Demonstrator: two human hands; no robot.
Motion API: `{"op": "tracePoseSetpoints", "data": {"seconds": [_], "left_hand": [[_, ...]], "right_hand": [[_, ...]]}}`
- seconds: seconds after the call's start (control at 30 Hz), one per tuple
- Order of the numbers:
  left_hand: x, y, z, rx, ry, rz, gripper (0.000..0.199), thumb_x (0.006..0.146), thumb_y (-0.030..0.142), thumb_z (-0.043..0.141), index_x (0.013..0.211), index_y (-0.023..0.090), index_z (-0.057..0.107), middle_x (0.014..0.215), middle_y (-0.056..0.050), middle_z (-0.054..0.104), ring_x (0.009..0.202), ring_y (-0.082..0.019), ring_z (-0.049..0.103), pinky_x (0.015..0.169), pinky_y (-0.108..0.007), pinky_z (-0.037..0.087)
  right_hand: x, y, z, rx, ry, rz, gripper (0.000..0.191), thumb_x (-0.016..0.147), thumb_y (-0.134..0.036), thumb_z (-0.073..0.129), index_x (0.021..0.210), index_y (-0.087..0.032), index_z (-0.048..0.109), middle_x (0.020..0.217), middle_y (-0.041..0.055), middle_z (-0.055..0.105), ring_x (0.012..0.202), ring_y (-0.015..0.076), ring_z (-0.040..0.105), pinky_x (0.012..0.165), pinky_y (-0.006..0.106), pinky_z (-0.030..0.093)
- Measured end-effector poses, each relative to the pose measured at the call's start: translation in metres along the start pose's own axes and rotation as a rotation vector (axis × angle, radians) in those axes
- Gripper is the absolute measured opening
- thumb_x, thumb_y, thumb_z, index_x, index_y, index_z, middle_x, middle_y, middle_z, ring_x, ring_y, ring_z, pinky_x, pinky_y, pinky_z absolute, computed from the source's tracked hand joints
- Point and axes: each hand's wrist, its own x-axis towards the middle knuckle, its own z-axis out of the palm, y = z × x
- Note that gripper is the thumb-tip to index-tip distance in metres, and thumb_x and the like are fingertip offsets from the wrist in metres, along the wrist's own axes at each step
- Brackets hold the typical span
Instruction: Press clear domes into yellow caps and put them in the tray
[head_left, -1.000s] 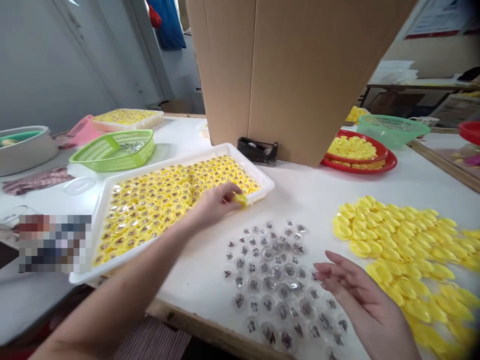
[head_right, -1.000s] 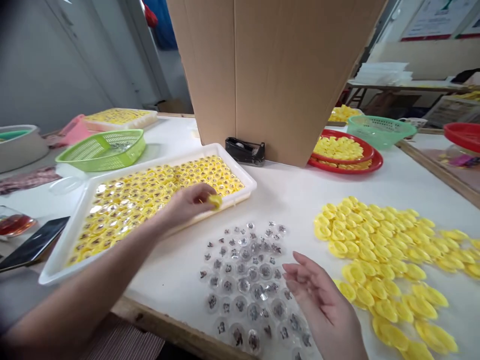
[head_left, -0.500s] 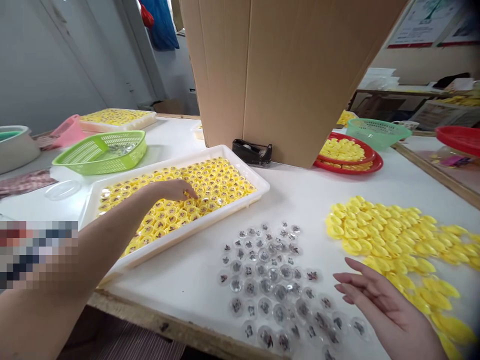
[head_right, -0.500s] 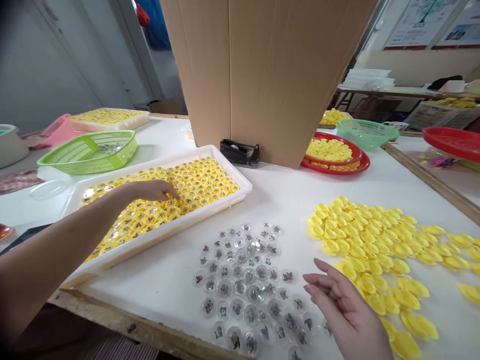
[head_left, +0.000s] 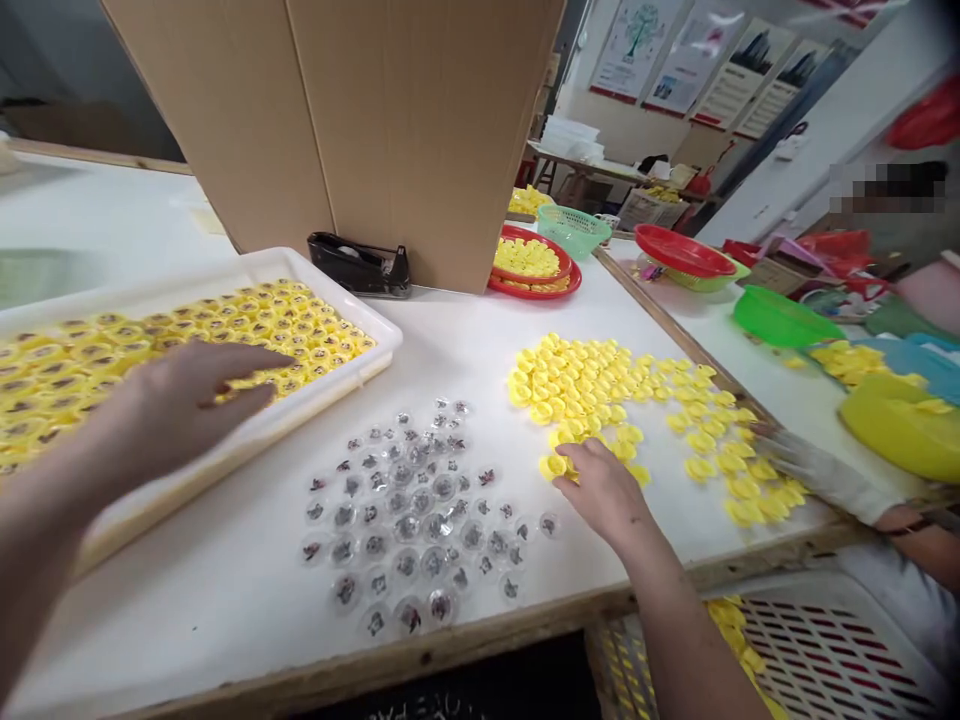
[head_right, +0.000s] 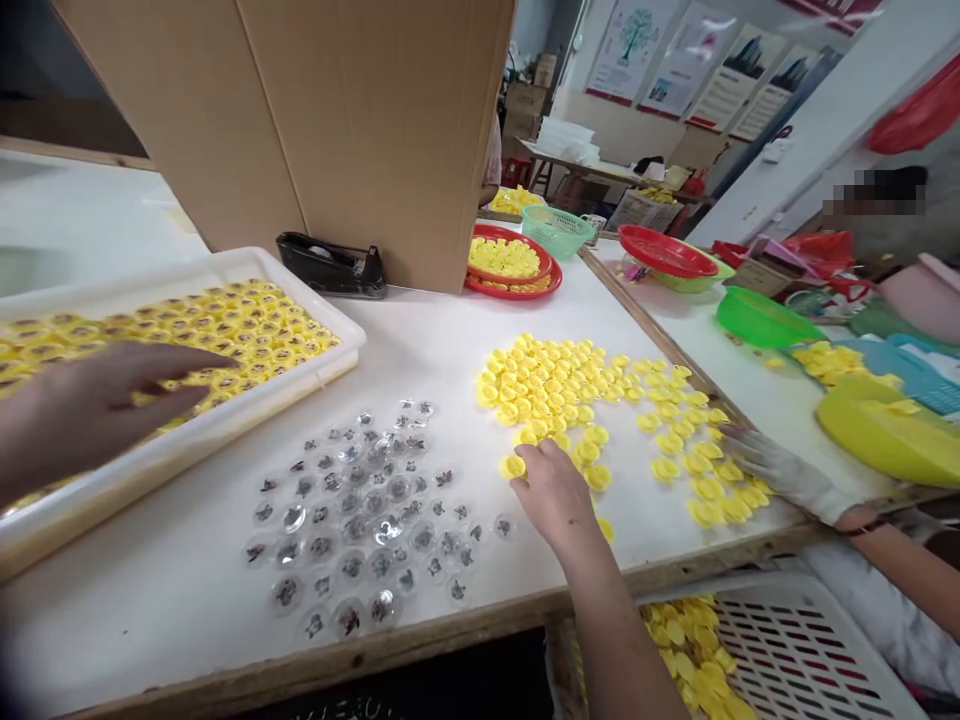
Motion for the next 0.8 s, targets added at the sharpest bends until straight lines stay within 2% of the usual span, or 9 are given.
{"op": "tracePoseSetpoints", "data": {"seconds": [0.07, 0.13, 0.2, 0.33, 0.4, 0.47, 0.57, 0.67, 0.8], "left_hand": [[-0.018, 0.045, 0.019, -0.237, -0.020, 0.134, 0.034, 0.077, 0.043, 0.050, 0.099, 0.025, 0.069, 0.104, 0.001, 0.068, 0.094, -0.018, 0.058, 0.085, -0.029, 0.043], [-0.032, 0.080, 0.045, -0.444, -0.118, 0.146, 0.028, 0.078, 0.036, 0.055, 0.100, 0.025, 0.069, 0.102, -0.003, 0.068, 0.088, -0.019, 0.060, 0.080, -0.029, 0.045], [-0.042, 0.104, 0.072, -0.659, -0.232, 0.008, 0.025, 0.077, 0.034, 0.059, 0.098, 0.025, 0.070, 0.097, -0.005, 0.069, 0.077, -0.018, 0.060, 0.072, -0.029, 0.047], [-0.052, 0.135, 0.110, -1.279, -0.532, -0.344, 0.037, 0.081, 0.040, 0.059, 0.112, 0.021, 0.061, 0.099, -0.009, 0.065, 0.077, -0.018, 0.063, 0.068, -0.031, 0.051], [-0.054, 0.143, 0.118, -1.591, -0.664, -0.448, 0.038, 0.081, 0.039, 0.060, 0.113, 0.019, 0.058, 0.093, -0.008, 0.064, 0.075, -0.015, 0.063, 0.070, -0.029, 0.052], [-0.054, 0.145, 0.121, -1.775, -0.695, -0.485, 0.032, 0.080, 0.033, 0.064, 0.106, 0.016, 0.059, 0.084, -0.006, 0.063, 0.070, -0.012, 0.063, 0.069, -0.024, 0.052], [-0.052, 0.136, 0.120, -1.820, -0.599, -0.513, 0.028, 0.078, 0.028, 0.067, 0.100, 0.013, 0.060, 0.086, -0.007, 0.064, 0.070, -0.011, 0.064, 0.064, -0.019, 0.052], [-0.048, 0.123, 0.119, -1.807, -0.489, -0.547, 0.030, 0.079, 0.029, 0.066, 0.104, 0.015, 0.057, 0.093, -0.009, 0.065, 0.068, -0.012, 0.065, 0.057, -0.019, 0.051], [-0.046, 0.114, 0.124, -1.840, -0.427, -0.561, 0.026, 0.079, 0.027, 0.066, 0.101, 0.016, 0.056, 0.087, -0.008, 0.066, 0.065, -0.011, 0.064, 0.054, -0.016, 0.050]], "right_hand": [[0.003, -0.007, 0.004, -0.024, -0.035, -0.031, 0.021, 0.070, -0.010, 0.060, 0.087, -0.022, 0.066, 0.082, 0.0043, 0.056, 0.078, 0.0196, 0.057, 0.058, 0.027, 0.040], [0.006, -0.013, 0.002, -0.036, -0.063, -0.051, 0.016, 0.070, -0.010, 0.060, 0.081, -0.021, 0.064, 0.081, 0.0043, 0.056, 0.077, 0.0192, 0.056, 0.058, 0.026, 0.038], [0.006, -0.025, -0.004, -0.016, -0.091, -0.075, 0.009, 0.072, -0.017, 0.062, 0.081, -0.021, 0.062, 0.081, 0.0028, 0.055, 0.073, 0.0174, 0.056, 0.059, 0.026, 0.039], [0.004, -0.069, -0.022, 0.184, -0.106, -0.191, 0.016, 0.072, -0.030, 0.067, 0.081, -0.021, 0.058, 0.082, -0.0005, 0.054, 0.064, 0.0128, 0.052, 0.060, 0.026, 0.041], [0.003, -0.091, -0.027, 0.281, -0.088, -0.282, 0.015, 0.072, -0.029, 0.068, 0.081, -0.021, 0.059, 0.082, -0.0001, 0.054, 0.068, 0.0135, 0.053, 0.060, 0.025, 0.041], [0.006, -0.101, -0.025, 0.373, -0.096, -0.340, 0.014, 0.073, -0.027, 0.068, 0.083, -0.021, 0.060, 0.083, 0.0001, 0.055, 0.072, 0.0138, 0.055, 0.061, 0.024, 0.042], [0.013, -0.093, -0.011, 0.419, -0.138, -0.330, 0.020, 0.075, -0.025, 0.067, 0.094, -0.022, 0.062, 0.085, 0.0004, 0.058, 0.073, 0.0136, 0.058, 0.065, 0.026, 0.045], [0.020, -0.073, 0.008, 0.298, -0.228, -0.300, 0.027, 0.075, -0.017, 0.065, 0.101, -0.023, 0.065, 0.090, 0.0026, 0.059, 0.073, 0.0148, 0.059, 0.070, 0.030, 0.046], [0.019, -0.064, 0.025, 0.269, -0.329, -0.340, 0.025, 0.073, -0.009, 0.062, 0.094, -0.022, 0.067, 0.089, 0.0025, 0.057, 0.075, 0.0145, 0.059, 0.073, 0.028, 0.047]]}}
